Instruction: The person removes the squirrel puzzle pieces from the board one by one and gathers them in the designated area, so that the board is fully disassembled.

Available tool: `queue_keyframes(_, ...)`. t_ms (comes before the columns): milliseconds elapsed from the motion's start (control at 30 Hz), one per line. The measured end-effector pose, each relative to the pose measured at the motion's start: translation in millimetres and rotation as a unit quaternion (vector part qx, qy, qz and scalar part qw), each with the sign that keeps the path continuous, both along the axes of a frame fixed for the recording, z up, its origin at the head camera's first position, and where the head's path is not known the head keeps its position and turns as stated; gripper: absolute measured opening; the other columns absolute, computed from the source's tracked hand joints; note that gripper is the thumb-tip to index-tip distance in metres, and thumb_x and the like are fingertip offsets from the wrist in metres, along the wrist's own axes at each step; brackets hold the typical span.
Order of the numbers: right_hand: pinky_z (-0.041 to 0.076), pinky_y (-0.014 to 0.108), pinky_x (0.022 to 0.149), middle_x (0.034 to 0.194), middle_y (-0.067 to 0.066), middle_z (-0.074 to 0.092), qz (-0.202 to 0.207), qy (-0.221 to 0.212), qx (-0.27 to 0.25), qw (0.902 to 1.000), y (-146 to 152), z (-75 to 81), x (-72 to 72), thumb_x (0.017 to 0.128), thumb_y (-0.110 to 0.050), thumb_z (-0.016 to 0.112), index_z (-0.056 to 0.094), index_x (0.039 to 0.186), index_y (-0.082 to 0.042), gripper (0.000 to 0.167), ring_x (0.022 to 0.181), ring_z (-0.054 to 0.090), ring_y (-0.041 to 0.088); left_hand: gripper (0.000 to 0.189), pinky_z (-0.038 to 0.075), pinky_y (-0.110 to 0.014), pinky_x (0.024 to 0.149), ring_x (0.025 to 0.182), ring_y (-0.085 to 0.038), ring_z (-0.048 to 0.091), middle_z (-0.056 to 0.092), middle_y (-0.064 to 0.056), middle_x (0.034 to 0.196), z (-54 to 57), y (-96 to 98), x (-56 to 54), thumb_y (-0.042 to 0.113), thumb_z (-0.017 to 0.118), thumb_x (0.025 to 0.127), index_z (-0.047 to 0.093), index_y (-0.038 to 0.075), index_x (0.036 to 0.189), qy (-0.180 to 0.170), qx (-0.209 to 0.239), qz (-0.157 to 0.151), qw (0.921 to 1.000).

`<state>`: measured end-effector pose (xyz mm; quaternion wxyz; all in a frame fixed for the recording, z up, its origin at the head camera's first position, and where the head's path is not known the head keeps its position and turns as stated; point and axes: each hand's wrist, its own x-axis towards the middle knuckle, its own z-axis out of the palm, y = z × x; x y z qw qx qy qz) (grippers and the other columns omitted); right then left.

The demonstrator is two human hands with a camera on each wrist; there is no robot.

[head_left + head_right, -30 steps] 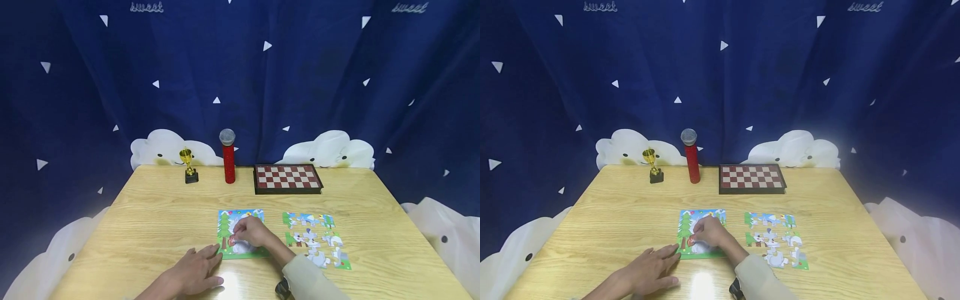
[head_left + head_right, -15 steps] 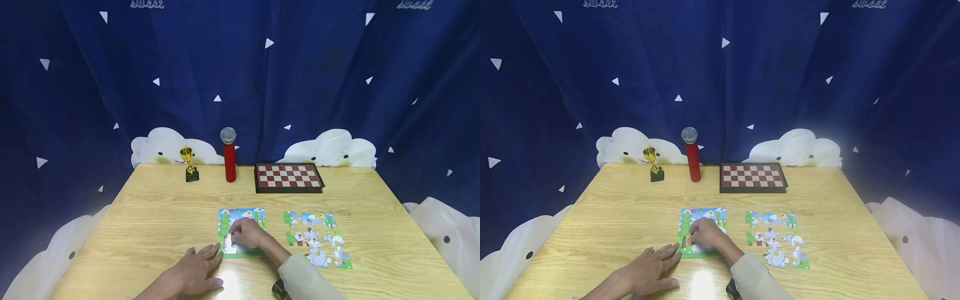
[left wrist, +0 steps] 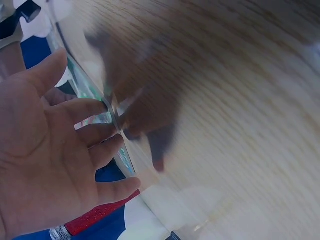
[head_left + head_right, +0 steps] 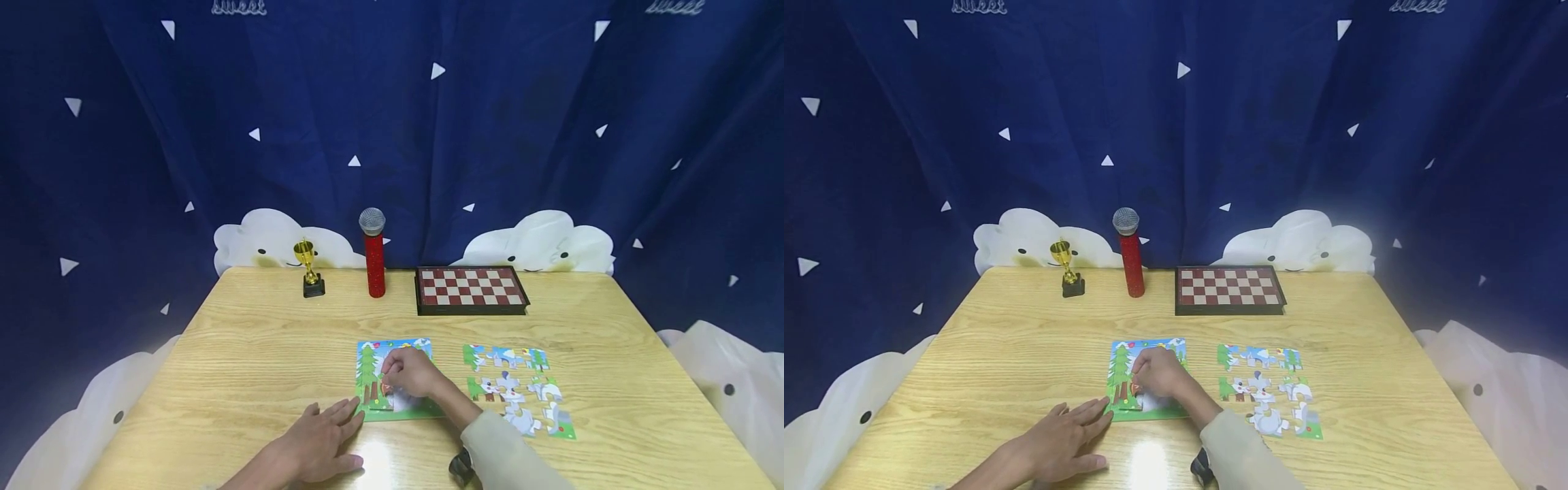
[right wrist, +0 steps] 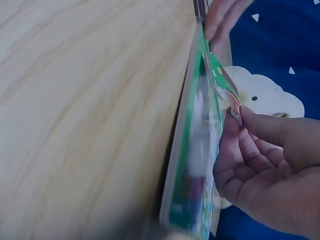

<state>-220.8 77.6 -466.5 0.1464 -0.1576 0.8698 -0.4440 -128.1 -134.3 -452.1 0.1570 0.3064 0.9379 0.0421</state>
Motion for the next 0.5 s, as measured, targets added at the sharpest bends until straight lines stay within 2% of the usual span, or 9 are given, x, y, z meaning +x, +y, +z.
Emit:
queue_keyframes(267,0.033,0.016,0.049,0.065,-0.003,0.05,0.021,-0.017,-0.032,0.9991,44.7,7.3,5.1,0.085,-0.002,0.061,0.062,0.09,0.0,0.005,0.054,0.039,0.006,0.073,0.034,-0.06,0.105,0.14,-0.026,0.036,0.033,-0.008,0.154,-0.9,0.3,-0.3,0.061,0.048,0.088,0.043,0.013,0.143,0.001,0.005,0.005,1.0)
queue_keyframes(367,0.033,0.017,0.05,0.067,-0.002,0.052,0.035,-0.015,-0.033,0.9987,62.8,11.7,8.1,0.086,-0.002,0.058,0.062,0.092,0.001,0.007,0.056,0.042,0.007,0.073,0.034,-0.06,0.105,0.14,-0.027,0.036,0.034,-0.008,0.154,-1.2,0.4,-0.4,0.06,0.049,0.088,0.044,0.013,0.143,0.002,0.005,0.006,1.0)
queue_keyframes(500,0.035,0.018,0.05,0.071,0.003,0.057,0.033,-0.018,-0.031,0.9988,87.8,17.4,14.4,0.088,-0.002,0.057,0.061,0.092,0.002,0.007,0.06,0.048,0.011,0.072,0.034,-0.061,0.105,0.139,-0.028,0.036,0.035,-0.009,0.153,-1.1,1.0,-0.7,0.06,0.05,0.088,0.045,0.013,0.142,0.0,0.011,0.007,0.9999)
